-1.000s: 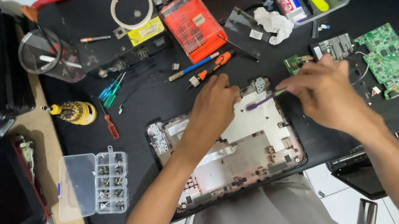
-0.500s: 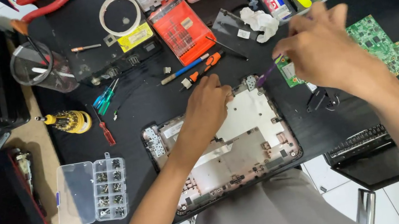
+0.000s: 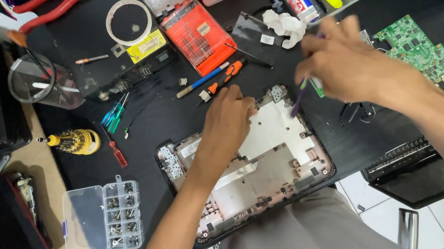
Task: The person is cleaning the internal chassis of a laptop using a small brush and a prying tool to remove dust and manipulate components.
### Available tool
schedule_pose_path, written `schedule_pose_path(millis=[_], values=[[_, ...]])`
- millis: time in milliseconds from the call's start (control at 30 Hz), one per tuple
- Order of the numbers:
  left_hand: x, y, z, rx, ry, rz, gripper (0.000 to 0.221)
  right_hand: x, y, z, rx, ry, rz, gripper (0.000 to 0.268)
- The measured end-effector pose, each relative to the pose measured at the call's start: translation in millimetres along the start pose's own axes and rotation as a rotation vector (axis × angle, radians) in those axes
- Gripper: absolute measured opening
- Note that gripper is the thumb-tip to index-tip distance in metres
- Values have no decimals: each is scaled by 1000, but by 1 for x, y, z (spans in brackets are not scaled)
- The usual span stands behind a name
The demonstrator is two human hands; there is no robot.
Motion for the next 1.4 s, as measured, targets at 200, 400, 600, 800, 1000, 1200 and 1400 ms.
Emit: schedule_pose_path(millis=[200,400,600,800,1000,1200,1400], values=[[2,-2,-1,-20,12,-10,11,-6,-18,27,208,195,176,46],[0,3,3,-17,-14,-1,14,-26,-8,32,26,187,562,65],[0,6,4,-43,-25,21,14,-11,-29,49,-121,70,601,55],[-1,-4,-11,-117,-76,38,15,9,-42,18,-102,108,100,63],[-43,50,-35,118,-228,251,14,-33,-4,27,450,351,889,13],[-116,103,-63,-69,271,1,11,15,-61,-49,547,470,301,28],[-141,93,-86,-172,280,150,30,41,-78,-48,315,523,509,44]])
Point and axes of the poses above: each hand's wrist, its own x-axis towards the middle knuckle, its own y-axis out of the back of the hand, z = x × y, the point moved 6 cm from there along x, towards the middle knuckle, and after that the axes turned 6 degrees about -z, right-handed, at the moved point
